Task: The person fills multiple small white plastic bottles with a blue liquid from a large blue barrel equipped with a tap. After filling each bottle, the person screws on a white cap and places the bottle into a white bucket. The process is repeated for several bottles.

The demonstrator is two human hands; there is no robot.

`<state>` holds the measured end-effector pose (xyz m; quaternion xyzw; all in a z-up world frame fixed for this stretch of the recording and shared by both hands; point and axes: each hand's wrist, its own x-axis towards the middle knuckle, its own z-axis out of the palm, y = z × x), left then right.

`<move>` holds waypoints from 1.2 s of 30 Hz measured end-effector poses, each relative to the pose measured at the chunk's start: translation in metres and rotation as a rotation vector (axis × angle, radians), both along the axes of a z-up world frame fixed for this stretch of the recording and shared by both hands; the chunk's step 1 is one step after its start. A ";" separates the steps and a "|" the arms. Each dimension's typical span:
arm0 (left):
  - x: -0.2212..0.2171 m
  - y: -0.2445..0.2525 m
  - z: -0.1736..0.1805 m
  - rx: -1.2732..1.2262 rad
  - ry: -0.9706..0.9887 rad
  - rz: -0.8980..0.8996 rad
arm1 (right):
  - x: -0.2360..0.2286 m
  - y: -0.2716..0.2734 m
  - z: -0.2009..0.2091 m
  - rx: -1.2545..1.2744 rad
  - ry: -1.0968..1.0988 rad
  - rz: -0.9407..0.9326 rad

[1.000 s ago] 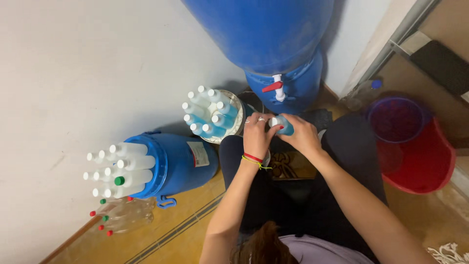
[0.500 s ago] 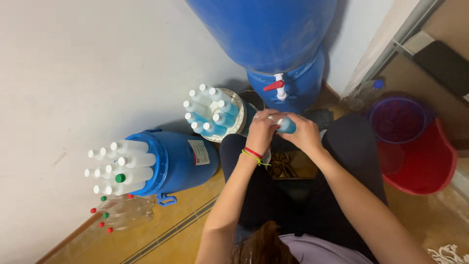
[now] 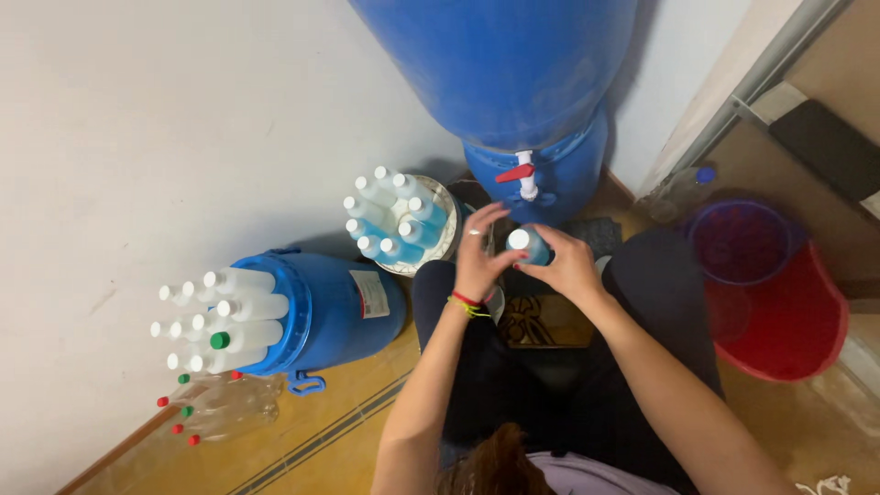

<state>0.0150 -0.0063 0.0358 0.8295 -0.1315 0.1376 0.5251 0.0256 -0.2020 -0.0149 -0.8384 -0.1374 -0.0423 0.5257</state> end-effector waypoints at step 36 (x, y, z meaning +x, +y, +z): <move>-0.006 0.113 0.150 0.445 -0.189 0.216 | 0.017 -0.020 0.017 -0.079 0.367 0.287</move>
